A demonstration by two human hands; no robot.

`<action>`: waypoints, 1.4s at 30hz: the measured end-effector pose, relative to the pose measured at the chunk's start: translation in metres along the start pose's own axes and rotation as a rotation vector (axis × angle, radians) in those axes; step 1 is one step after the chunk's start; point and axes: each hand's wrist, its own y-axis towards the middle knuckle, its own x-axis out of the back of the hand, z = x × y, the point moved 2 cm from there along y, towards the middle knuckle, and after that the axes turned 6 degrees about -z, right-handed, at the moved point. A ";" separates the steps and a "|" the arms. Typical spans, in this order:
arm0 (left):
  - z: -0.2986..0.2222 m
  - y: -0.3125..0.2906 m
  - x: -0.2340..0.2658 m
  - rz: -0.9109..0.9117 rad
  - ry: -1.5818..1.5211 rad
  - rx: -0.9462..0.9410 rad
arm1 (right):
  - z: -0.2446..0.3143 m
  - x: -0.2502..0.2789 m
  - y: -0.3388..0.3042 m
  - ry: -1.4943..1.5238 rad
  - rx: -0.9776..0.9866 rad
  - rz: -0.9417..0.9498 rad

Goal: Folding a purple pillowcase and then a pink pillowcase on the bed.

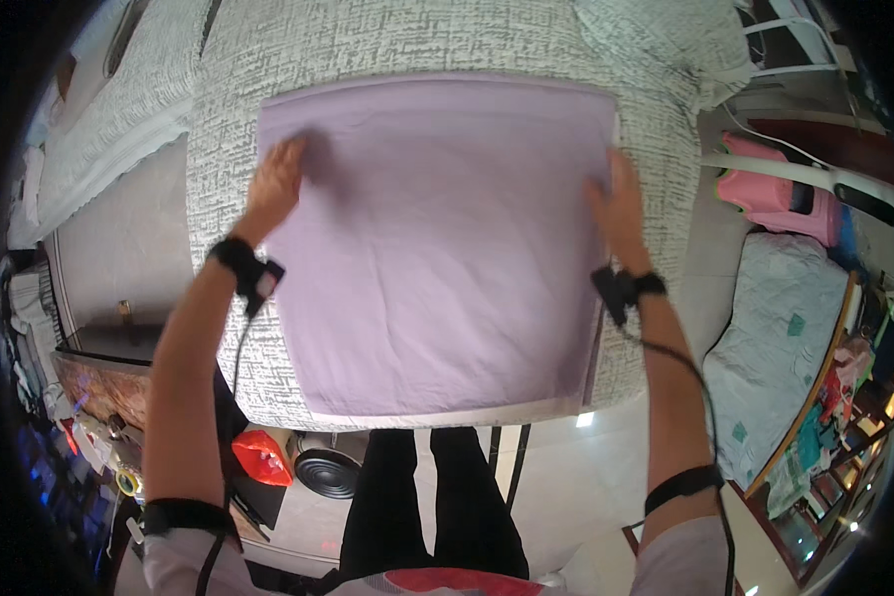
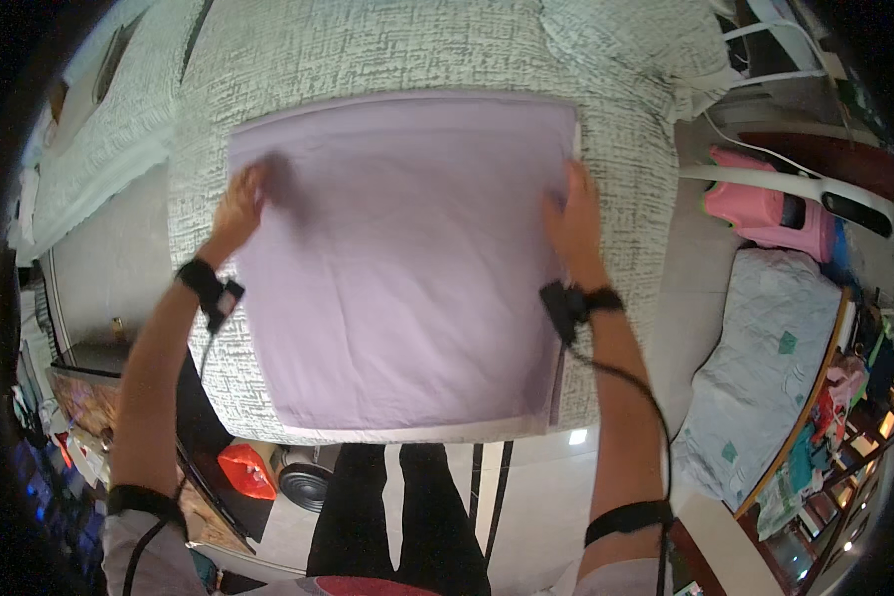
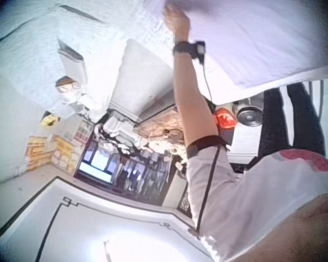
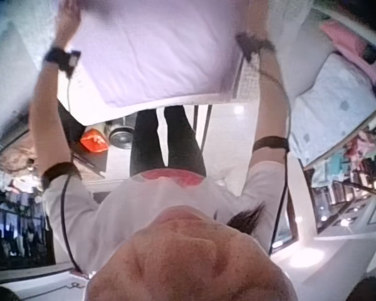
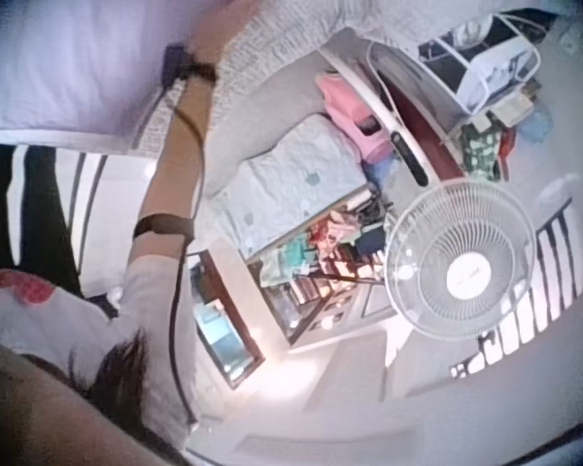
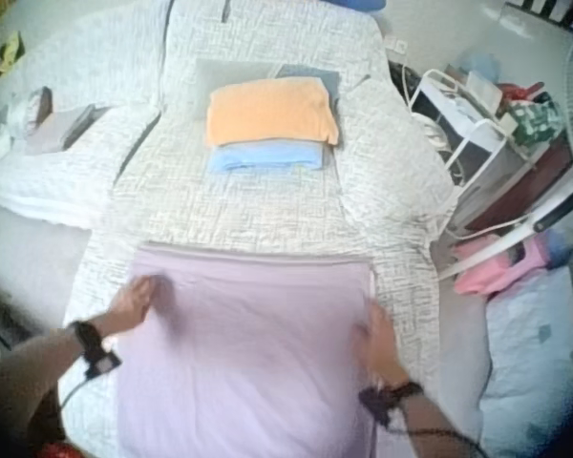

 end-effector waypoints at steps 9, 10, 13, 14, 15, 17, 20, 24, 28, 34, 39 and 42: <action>0.032 0.103 -0.009 0.371 -0.189 0.044 | -0.023 -0.047 0.098 -0.269 0.345 0.246; 0.034 0.099 -0.008 0.373 -0.184 0.046 | -0.024 -0.049 0.102 -0.241 0.308 0.293; 0.040 0.094 -0.007 0.287 -0.177 -0.078 | -0.029 -0.046 0.122 -0.162 0.194 0.351; 0.052 0.091 -0.010 0.252 -0.135 -0.028 | -0.030 -0.048 0.126 -0.097 0.111 0.364; 0.063 0.087 -0.012 0.217 -0.093 0.022 | -0.030 -0.050 0.126 -0.087 0.113 0.367; 0.057 0.090 -0.008 0.265 -0.140 0.040 | -0.041 -0.046 0.126 -0.183 -0.022 0.420; 0.065 0.079 -0.008 0.132 -0.100 0.000 | -0.048 -0.045 0.110 -0.150 -0.009 0.218; 0.070 0.076 -0.007 -0.013 -0.394 0.088 | -0.064 -0.047 0.104 0.014 -0.068 0.128; 0.080 0.085 -0.005 -0.089 -0.233 0.057 | -0.065 -0.055 0.121 -0.053 -0.083 0.030; 0.086 0.083 -0.027 -0.086 -0.409 0.005 | -0.053 -0.068 0.113 0.012 -0.017 0.064; 0.085 0.092 -0.027 0.144 -0.524 0.071 | -0.053 -0.054 0.128 -0.210 0.359 0.140; 0.079 0.088 -0.021 0.229 -0.394 0.049 | -0.042 -0.057 0.122 -0.010 0.201 0.318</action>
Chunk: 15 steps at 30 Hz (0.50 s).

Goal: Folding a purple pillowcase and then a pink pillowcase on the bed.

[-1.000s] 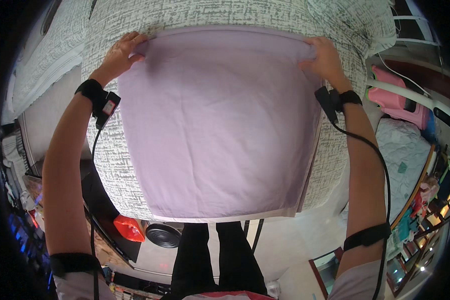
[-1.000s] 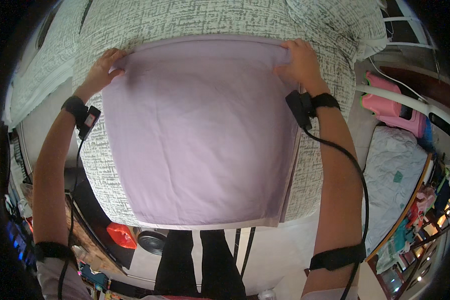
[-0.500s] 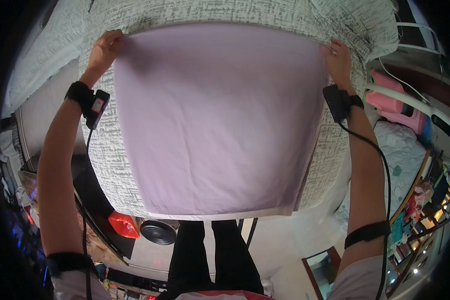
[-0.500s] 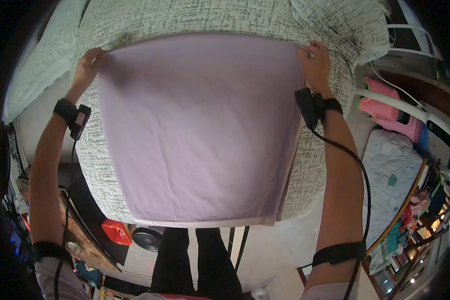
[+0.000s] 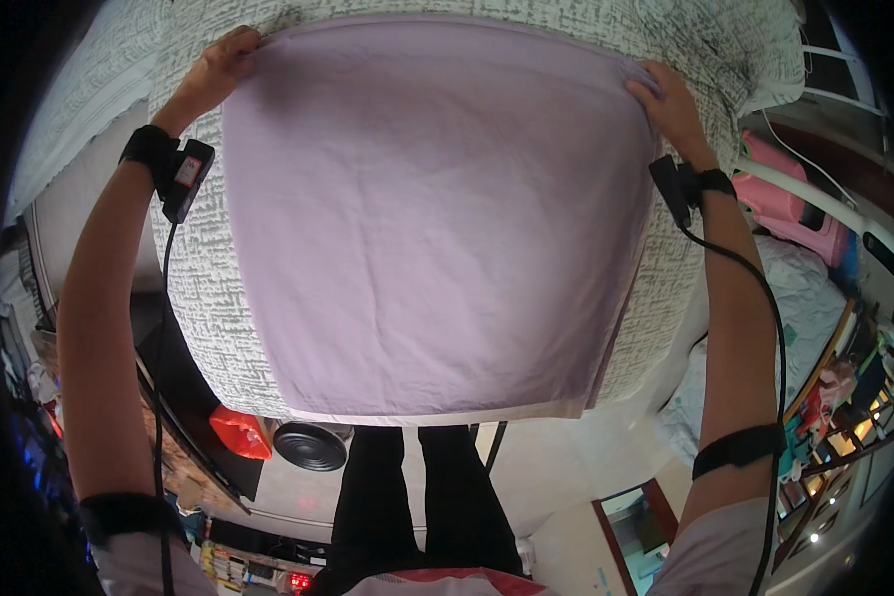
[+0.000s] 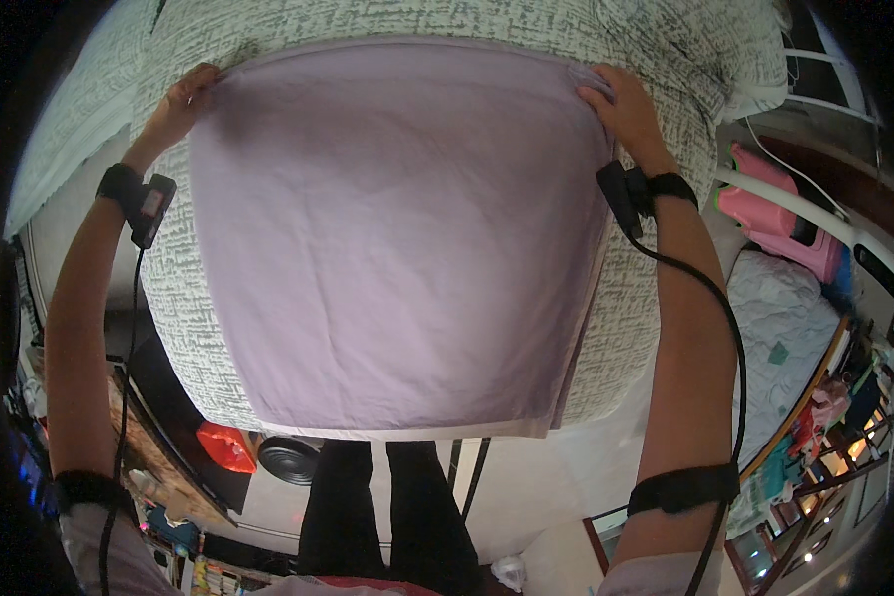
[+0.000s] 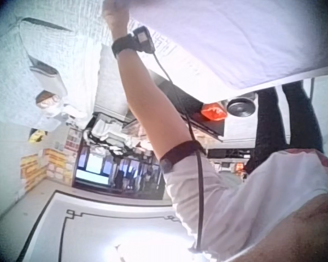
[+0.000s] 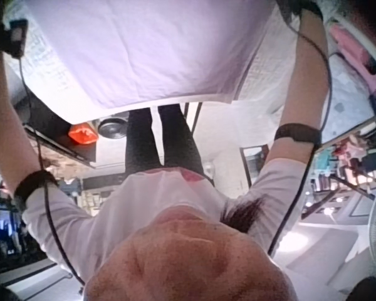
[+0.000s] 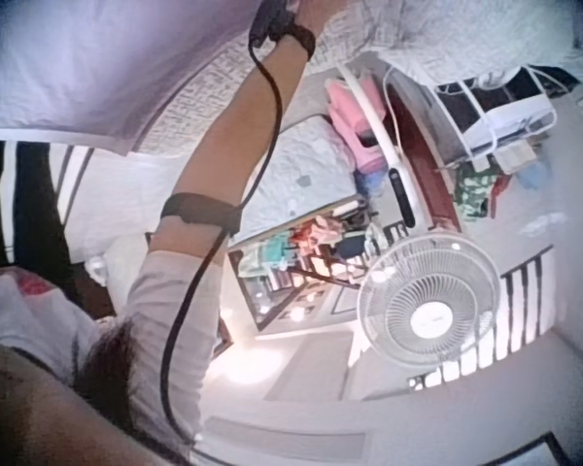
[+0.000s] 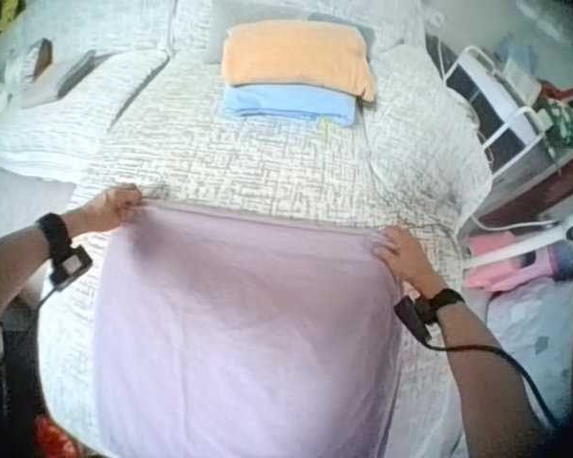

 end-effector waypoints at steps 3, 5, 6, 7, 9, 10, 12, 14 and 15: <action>0.032 -0.010 0.014 -0.021 -0.166 0.051 | 0.008 -0.006 -0.003 0.264 -0.237 -0.010; 0.013 0.005 0.009 0.054 -0.223 0.095 | -0.037 0.009 -0.003 0.364 -0.365 0.015; 0.013 0.016 0.013 0.086 -0.015 0.013 | -0.051 0.020 0.006 0.184 -0.286 -0.006; 0.033 0.016 0.025 -0.047 -0.027 -0.105 | -0.043 0.015 0.018 0.215 -0.288 -0.008; 0.021 0.019 0.002 -0.013 0.163 0.169 | -0.032 0.007 0.029 -0.004 -0.124 -0.005; 0.015 0.018 -0.008 -0.008 0.157 0.168 | -0.029 0.000 0.029 0.041 -0.203 0.036; 0.002 0.009 -0.027 -0.319 0.677 0.160 | -0.024 -0.009 0.018 -0.055 -0.085 -0.209; -0.027 -0.015 -0.053 -0.658 0.468 -0.031 | -0.017 -0.020 -0.023 -0.106 -0.080 -0.439; -0.037 -0.044 -0.065 -0.475 0.568 -0.048 | 0.007 -0.030 -0.051 -0.102 -0.067 -0.424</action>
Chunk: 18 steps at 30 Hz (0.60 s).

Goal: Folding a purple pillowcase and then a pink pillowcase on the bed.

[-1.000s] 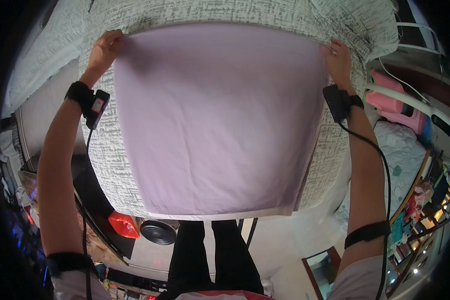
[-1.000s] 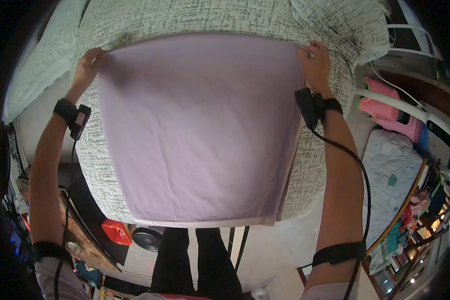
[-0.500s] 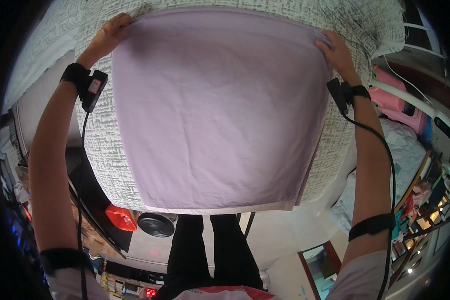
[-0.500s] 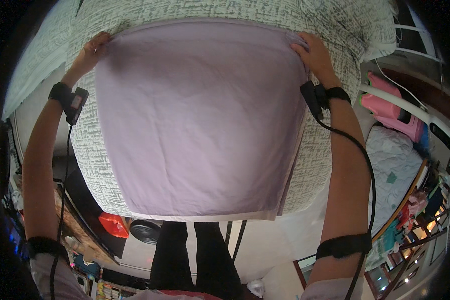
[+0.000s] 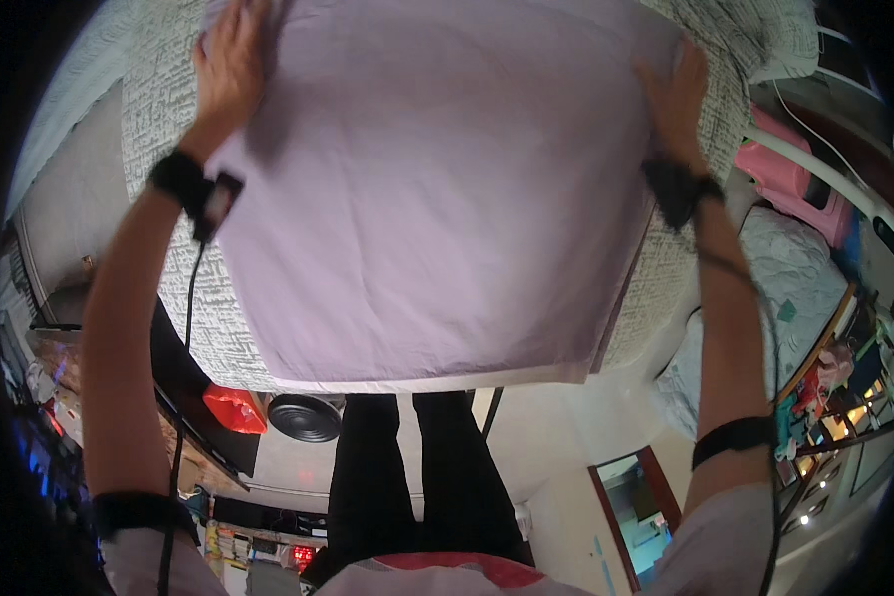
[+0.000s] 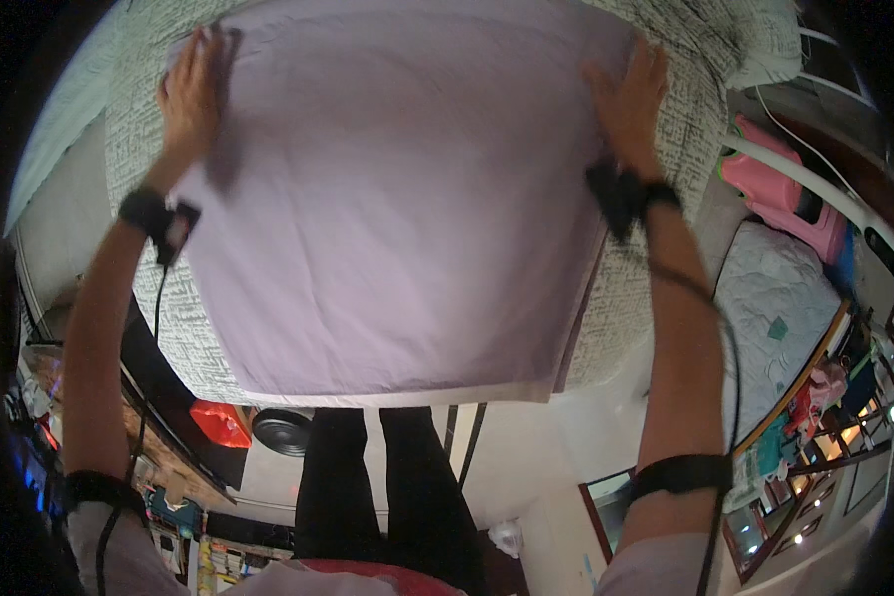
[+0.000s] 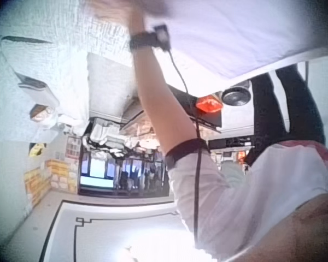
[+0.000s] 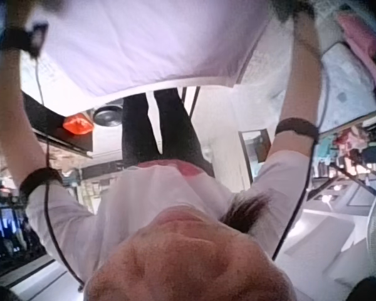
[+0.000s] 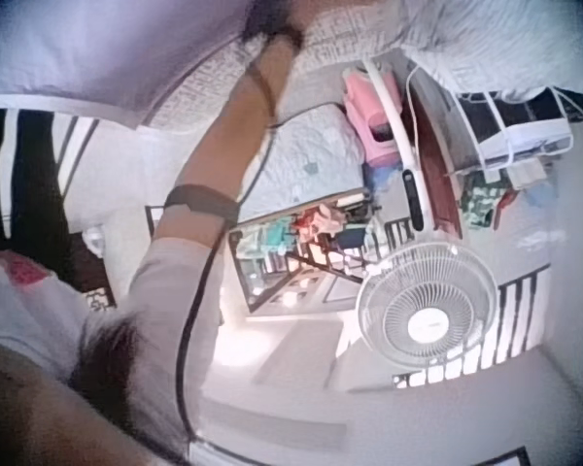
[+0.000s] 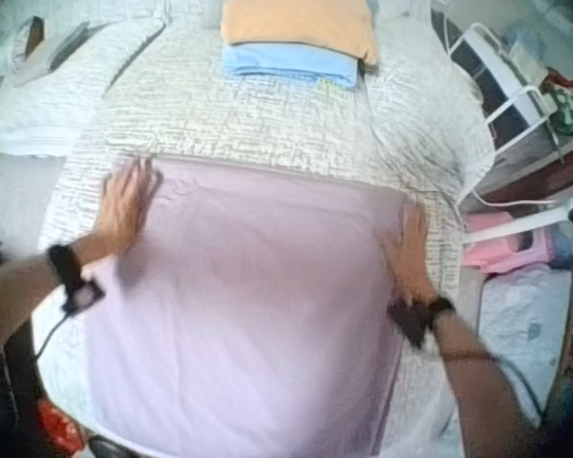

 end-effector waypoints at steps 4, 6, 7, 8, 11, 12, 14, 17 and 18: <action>-0.084 -0.125 0.100 0.663 -0.288 -0.243 | 0.065 0.078 -0.151 -0.197 0.005 0.575; -0.086 -0.186 0.144 0.703 -0.440 -0.236 | 0.052 0.138 -0.250 -0.204 -0.031 0.684; -0.082 -0.216 0.163 0.813 -0.441 -0.210 | 0.052 0.168 -0.289 -0.182 -0.143 0.792; -0.073 -0.245 0.181 0.929 -0.434 -0.182 | 0.057 0.196 -0.319 -0.200 -0.249 0.893; -0.032 -0.287 0.216 1.001 -0.303 -0.394 | 0.037 0.274 -0.372 -0.348 -0.340 1.043; -0.021 -0.299 0.217 1.018 -0.215 -0.516 | 0.035 0.282 -0.376 -0.323 -0.409 0.919; -0.008 -0.294 0.209 0.854 -0.105 -0.663 | 0.041 0.262 -0.344 -0.155 -0.247 0.734; -0.019 -0.246 0.172 0.660 -0.279 -0.711 | 0.036 0.206 -0.284 -0.111 0.343 0.682; -0.025 -0.235 0.162 0.591 -0.348 -0.768 | 0.033 0.192 -0.271 -0.106 0.352 0.680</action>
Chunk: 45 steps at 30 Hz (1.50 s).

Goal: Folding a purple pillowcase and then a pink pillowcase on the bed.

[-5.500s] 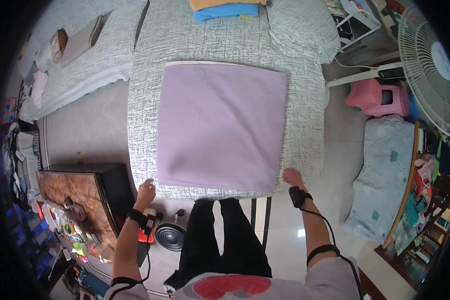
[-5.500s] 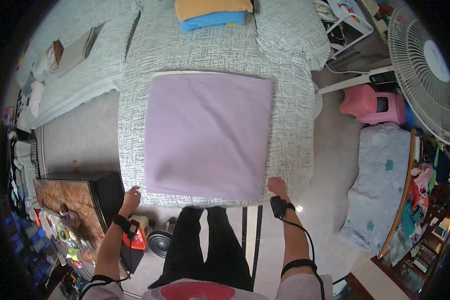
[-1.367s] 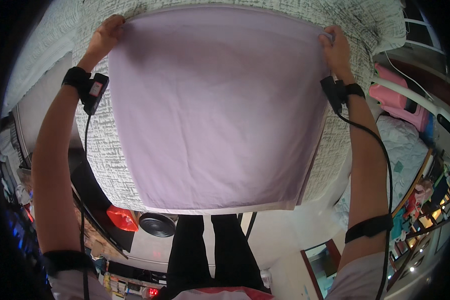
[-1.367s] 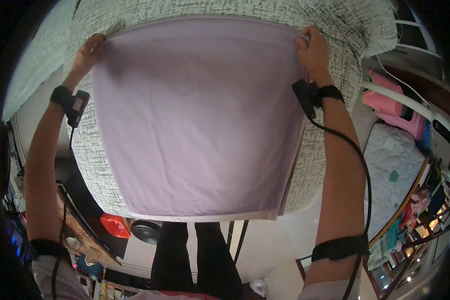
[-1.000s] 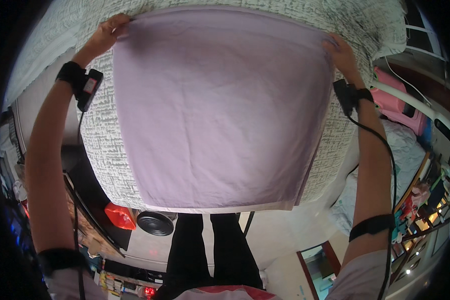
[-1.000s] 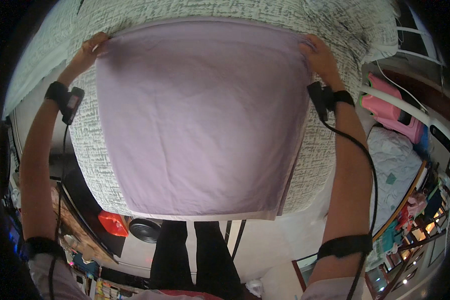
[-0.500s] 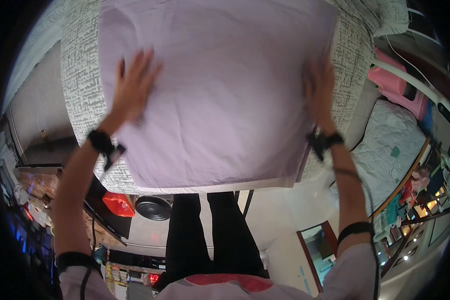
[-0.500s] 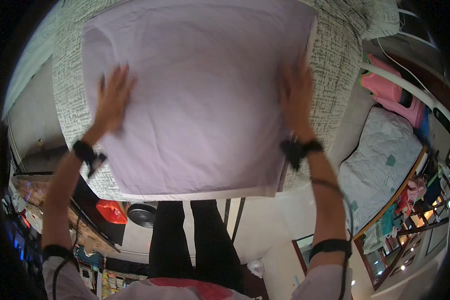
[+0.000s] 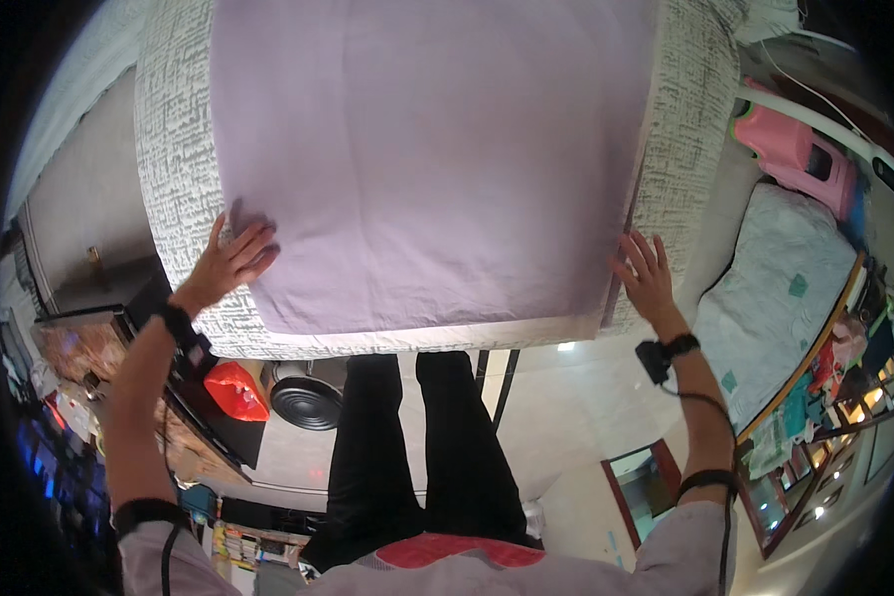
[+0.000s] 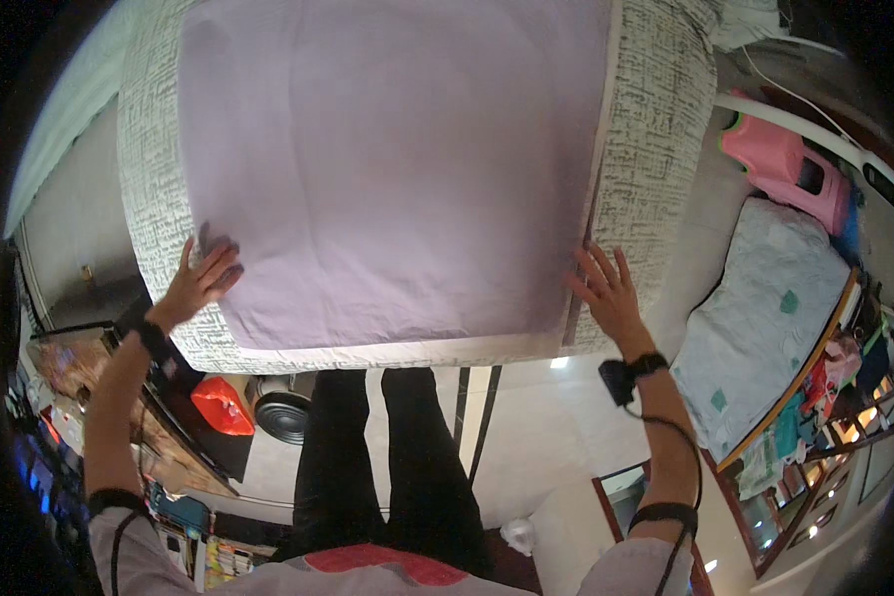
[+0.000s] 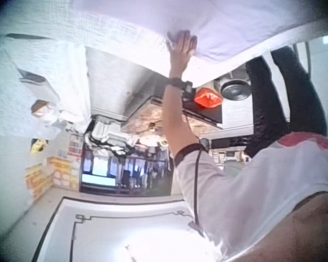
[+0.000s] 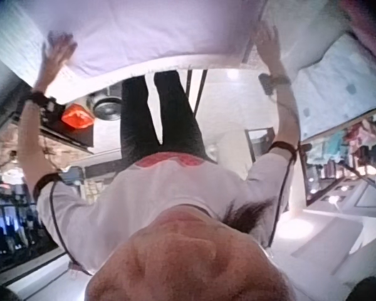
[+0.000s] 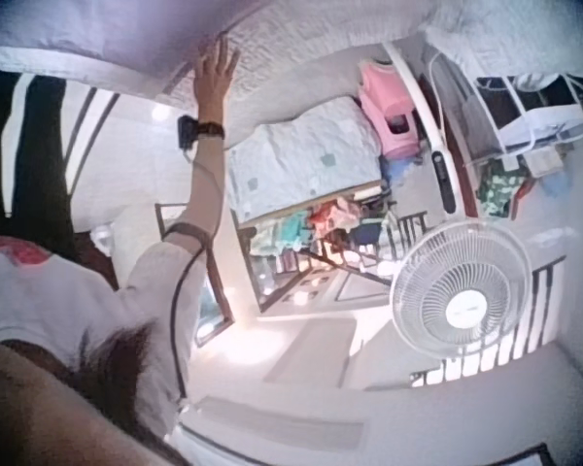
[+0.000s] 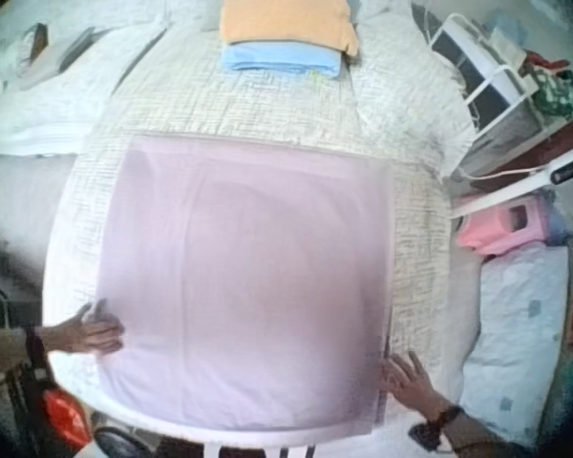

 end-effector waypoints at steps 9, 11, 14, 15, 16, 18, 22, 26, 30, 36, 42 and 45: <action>-0.005 0.011 -0.011 -0.134 -0.090 -0.075 | 0.003 -0.028 0.032 0.049 0.306 0.041; -0.007 0.011 -0.007 -0.133 -0.111 -0.027 | 0.007 -0.019 0.035 0.071 0.239 0.049; -0.007 0.012 0.021 -0.070 -0.228 0.089 | 0.013 -0.006 0.048 0.229 0.075 0.042; -0.007 0.015 0.028 -0.048 -0.337 0.165 | 0.010 -0.003 0.050 0.333 0.010 0.046; -0.007 0.018 0.035 -0.027 -0.448 0.244 | 0.006 0.004 0.056 0.438 -0.049 0.051; 0.001 0.025 0.051 -0.069 -0.602 0.328 | -0.004 0.021 0.068 0.534 -0.097 0.171; 0.050 0.032 0.086 0.182 -1.257 0.697 | -0.045 0.058 0.095 0.843 -0.294 0.481; 0.121 0.062 0.092 -0.248 -1.559 0.684 | -0.104 0.056 0.143 1.151 -0.516 0.251; 0.179 0.088 0.054 -0.462 -1.570 1.282 | -0.121 0.015 0.184 1.464 -0.936 -0.055; 0.163 0.105 0.048 -0.621 -1.609 1.337 | -0.123 -0.006 0.173 1.589 -1.197 -0.256; 0.186 0.121 0.069 -0.647 -1.365 1.258 | -0.129 0.014 0.184 1.638 -0.902 -0.155; 0.200 0.110 0.059 -0.970 -1.506 1.139 | -0.098 0.032 0.211 1.490 -0.983 -0.104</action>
